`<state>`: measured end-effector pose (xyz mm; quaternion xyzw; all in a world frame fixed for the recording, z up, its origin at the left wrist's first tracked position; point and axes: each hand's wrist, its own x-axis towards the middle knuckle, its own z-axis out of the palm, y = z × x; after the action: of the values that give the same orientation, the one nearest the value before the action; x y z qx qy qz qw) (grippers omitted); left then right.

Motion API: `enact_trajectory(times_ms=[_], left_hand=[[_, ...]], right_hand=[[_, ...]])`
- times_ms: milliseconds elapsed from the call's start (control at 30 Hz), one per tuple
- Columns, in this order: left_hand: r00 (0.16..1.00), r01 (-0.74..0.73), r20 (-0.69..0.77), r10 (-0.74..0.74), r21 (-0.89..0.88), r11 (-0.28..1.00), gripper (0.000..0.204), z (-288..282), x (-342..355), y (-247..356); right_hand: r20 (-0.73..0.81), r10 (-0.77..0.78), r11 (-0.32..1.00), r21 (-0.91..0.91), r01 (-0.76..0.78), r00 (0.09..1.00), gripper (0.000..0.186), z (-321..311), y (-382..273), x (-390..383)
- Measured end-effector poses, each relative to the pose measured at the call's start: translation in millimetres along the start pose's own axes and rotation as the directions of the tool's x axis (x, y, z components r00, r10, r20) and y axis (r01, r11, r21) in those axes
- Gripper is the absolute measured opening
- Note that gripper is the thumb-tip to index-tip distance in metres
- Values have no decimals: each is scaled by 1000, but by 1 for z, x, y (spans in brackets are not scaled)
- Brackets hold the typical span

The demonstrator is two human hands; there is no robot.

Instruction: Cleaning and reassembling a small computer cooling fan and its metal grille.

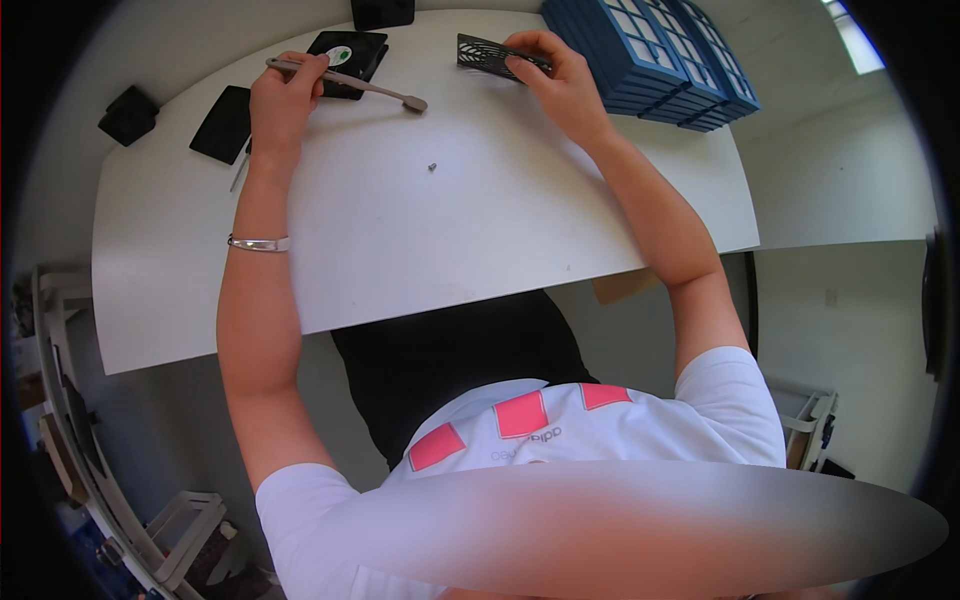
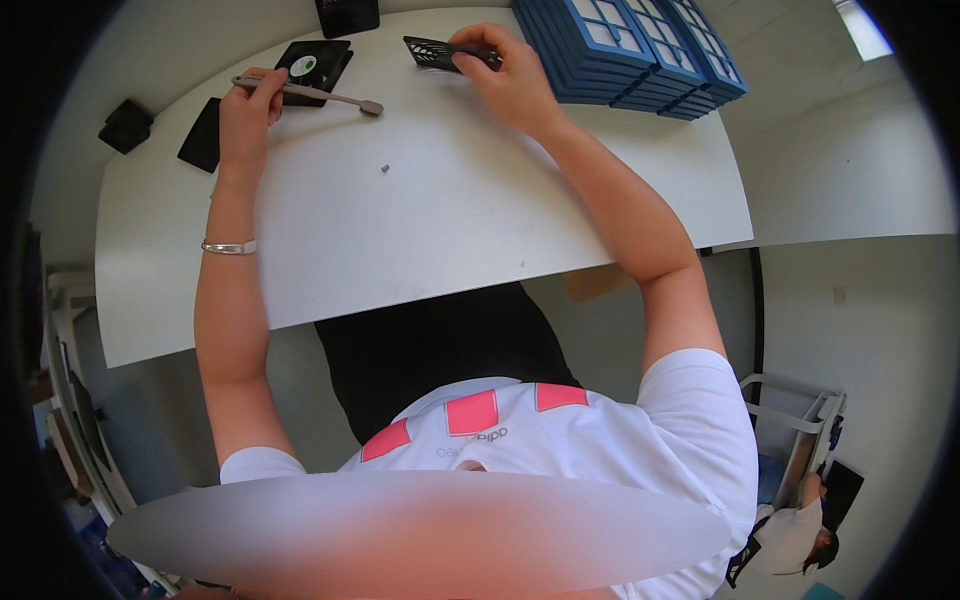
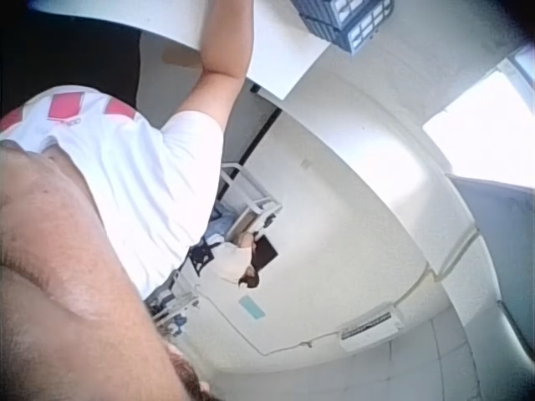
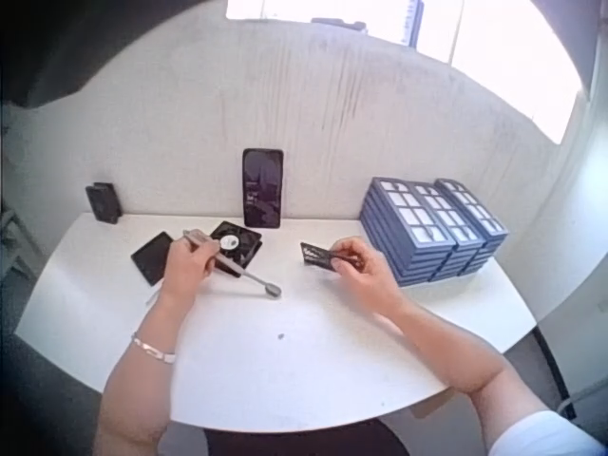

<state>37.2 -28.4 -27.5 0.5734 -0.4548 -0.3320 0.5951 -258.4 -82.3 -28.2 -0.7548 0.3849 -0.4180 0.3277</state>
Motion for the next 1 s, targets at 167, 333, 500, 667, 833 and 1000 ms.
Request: enact_trajectory(times_ms=[167, 333, 500, 667, 833, 1000], left_hand=[[1000, -2, -1, 2, -16, 1000, 17, 1, -2, 0], [1000, -10, -2, 11, 11, 1000, 17, 2, -2, 2], [1000, -13, -6, 13, 21, 1000, 17, 2, -2, 3], [999, -4, 31, 4, -2, 1000, 18, -2, 3, -5], [1000, -5, -19, 5, 22, 1000, 16, 3, -2, 0], [1000, -17, -14, 18, 32, 999, 16, 2, -1, -1]], right_hand=[[-7, 43, 991, 124, -41, 999, 18, -3, 0, 2], [-30, -268, 958, -114, 263, 963, 18, 3, 7, 2], [-36, -343, 933, -124, 336, 939, 15, 6, 8, 2], [13, -227, 974, -14, 227, 974, 15, 7, 12, -1], [-32, -88, 996, 19, 88, 996, 15, 4, 12, 0], [-36, -102, 995, 19, 102, 994, 16, 3, 16, 2]])
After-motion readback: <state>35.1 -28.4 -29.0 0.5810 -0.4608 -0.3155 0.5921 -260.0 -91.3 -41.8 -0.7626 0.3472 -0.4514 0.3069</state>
